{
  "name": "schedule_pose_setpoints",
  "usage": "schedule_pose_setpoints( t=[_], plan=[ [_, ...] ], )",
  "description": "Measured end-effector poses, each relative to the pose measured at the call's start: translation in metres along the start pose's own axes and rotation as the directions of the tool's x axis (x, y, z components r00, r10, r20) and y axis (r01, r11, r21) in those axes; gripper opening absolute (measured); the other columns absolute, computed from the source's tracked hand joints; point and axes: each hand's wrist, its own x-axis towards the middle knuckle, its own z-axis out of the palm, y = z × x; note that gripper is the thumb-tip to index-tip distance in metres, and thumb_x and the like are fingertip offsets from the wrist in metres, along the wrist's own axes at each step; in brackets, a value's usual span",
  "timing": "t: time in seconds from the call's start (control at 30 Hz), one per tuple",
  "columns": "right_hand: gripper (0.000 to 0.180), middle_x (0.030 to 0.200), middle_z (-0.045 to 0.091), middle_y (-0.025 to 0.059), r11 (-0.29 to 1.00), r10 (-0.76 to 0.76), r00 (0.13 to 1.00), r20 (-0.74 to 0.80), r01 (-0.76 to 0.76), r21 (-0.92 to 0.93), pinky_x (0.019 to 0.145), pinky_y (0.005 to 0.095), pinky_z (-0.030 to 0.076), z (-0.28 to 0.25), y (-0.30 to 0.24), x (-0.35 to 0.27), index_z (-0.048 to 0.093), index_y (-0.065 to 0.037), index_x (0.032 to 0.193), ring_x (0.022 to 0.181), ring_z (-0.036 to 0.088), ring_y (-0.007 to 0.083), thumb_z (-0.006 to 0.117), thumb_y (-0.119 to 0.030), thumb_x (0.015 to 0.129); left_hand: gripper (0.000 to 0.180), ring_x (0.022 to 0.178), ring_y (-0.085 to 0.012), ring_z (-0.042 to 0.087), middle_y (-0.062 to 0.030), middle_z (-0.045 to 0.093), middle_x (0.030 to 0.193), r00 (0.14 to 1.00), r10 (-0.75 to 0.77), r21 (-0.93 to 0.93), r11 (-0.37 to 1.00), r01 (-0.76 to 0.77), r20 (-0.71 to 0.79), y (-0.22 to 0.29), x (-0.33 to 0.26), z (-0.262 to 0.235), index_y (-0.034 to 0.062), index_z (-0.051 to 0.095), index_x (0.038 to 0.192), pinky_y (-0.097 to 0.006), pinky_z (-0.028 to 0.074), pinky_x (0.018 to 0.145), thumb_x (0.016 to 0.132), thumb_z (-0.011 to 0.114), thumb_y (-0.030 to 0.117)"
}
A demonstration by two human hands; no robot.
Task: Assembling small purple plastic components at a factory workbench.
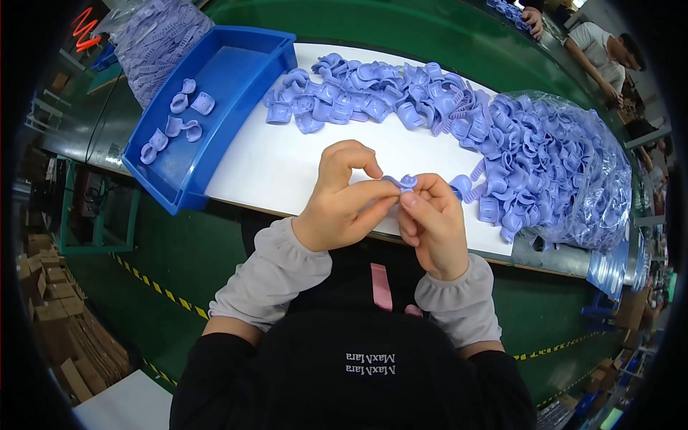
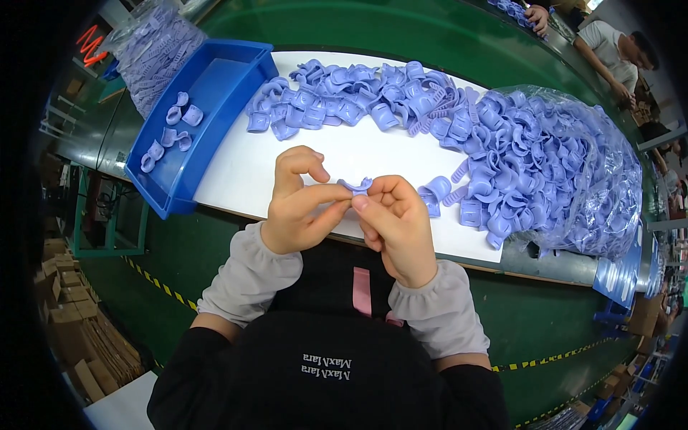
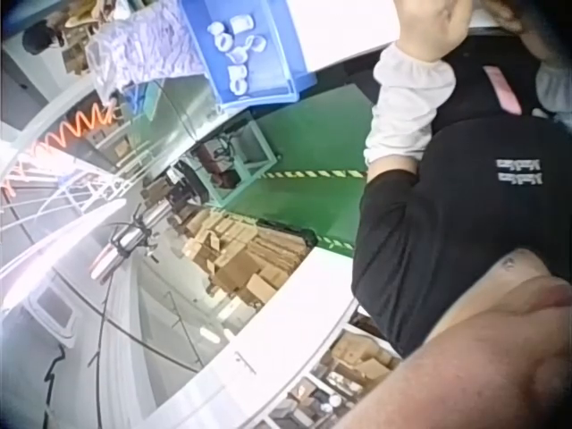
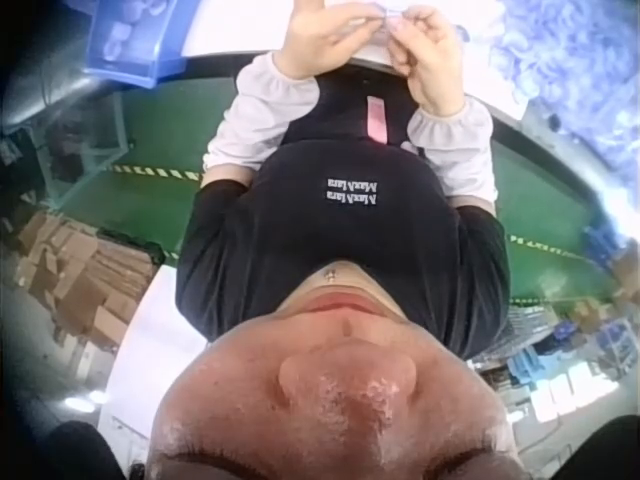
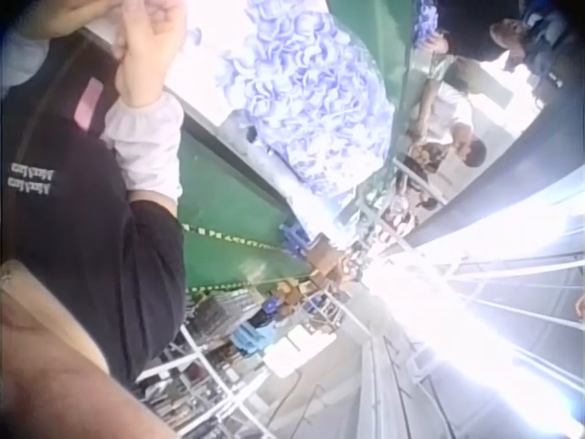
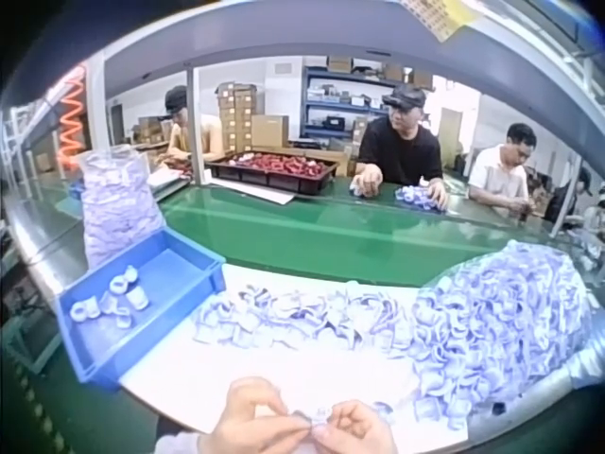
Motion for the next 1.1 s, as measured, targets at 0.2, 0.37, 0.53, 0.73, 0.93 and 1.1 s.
schedule_pose_setpoints(
  t=[0.2,0.37,0.53,0.73,0.93,1.1],
  plan=[
    [0.006,0.07,0.05,0.0009,0.987,-0.118,0.993,-0.032,0.114,-0.11,0.044,0.0188,0.028,-0.002,0.003,-0.002,0.054,-0.003,0.09,0.053,0.039,0.0052,0.058,-0.004,0.086,0.024,0.104,-0.0299,0.047,-0.0077,0.051,0.103,0.999,0.006,0.044,0.999,-0.008,0.034,-0.001,0.001,0.002,0.0085,0.067,0.085,-0.039,0.039,0.087,0.063,0.073,0.002],
    [0.004,0.066,0.047,0.0006,0.99,-0.126,0.991,-0.042,0.123,-0.064,0.045,0.0201,0.028,0.002,0.002,-0.001,0.055,-0.003,0.087,0.053,0.038,0.0062,0.058,-0.007,0.087,0.015,0.104,-0.029,0.048,-0.0102,0.053,0.105,0.98,-0.2,-0.076,0.977,0.198,-0.022,0.005,-0.004,0.012,0.0051,0.066,0.085,-0.038,0.039,0.088,0.071,0.071,0.005],
    [0.008,0.065,0.046,0.0014,0.992,-0.112,0.993,-0.026,0.111,-0.057,0.047,0.0207,0.028,0.002,0.0,-0.002,0.054,-0.003,0.086,0.053,0.037,0.0072,0.055,-0.01,0.09,0.009,0.104,-0.0257,0.048,-0.01,0.052,0.106,0.945,-0.327,-0.255,0.913,0.319,0.015,0.007,-0.008,0.015,0.0027,0.065,0.085,-0.035,0.039,0.089,0.078,0.067,0.008],
    [0.009,0.066,0.046,0.0017,0.998,-0.047,0.999,0.01,0.046,0.032,0.047,0.0204,0.027,-0.002,-0.001,-0.001,0.051,-0.004,0.086,0.054,0.037,0.0072,0.053,-0.011,0.091,0.011,0.1,-0.0209,0.048,-0.0101,0.049,0.11,0.867,-0.492,-0.291,0.82,0.493,0.08,0.017,-0.008,0.019,0.0015,0.064,0.089,-0.032,0.038,0.088,0.082,0.064,0.01],
    [0.023,0.083,0.054,0.0074,0.506,-0.675,0.73,0.108,0.564,-0.652,0.06,0.024,0.044,-0.002,0.006,0.002,0.055,-0.001,0.101,0.072,0.051,0.0136,0.063,0.002,0.08,0.013,0.102,-0.017,0.048,-0.0097,0.047,0.111,0.837,-0.528,-0.353,0.762,0.543,0.145,0.015,-0.006,0.017,-0.0005,0.066,0.091,-0.028,0.04,0.086,0.084,0.063,0.01],
    [0.043,0.095,0.058,0.0102,0.086,-0.585,0.646,0.49,0.65,-0.755,0.068,0.0319,0.046,-0.009,-0.002,0.011,0.06,-0.005,0.11,0.076,0.056,0.0211,0.067,0.006,0.069,0.015,0.106,-0.0135,0.047,-0.0086,0.046,0.113,0.708,-0.625,-0.63,0.413,0.658,0.33,0.024,-0.003,0.012,-0.0025,0.067,0.093,-0.025,0.043,0.084,0.087,0.061,0.01]
  ],
)
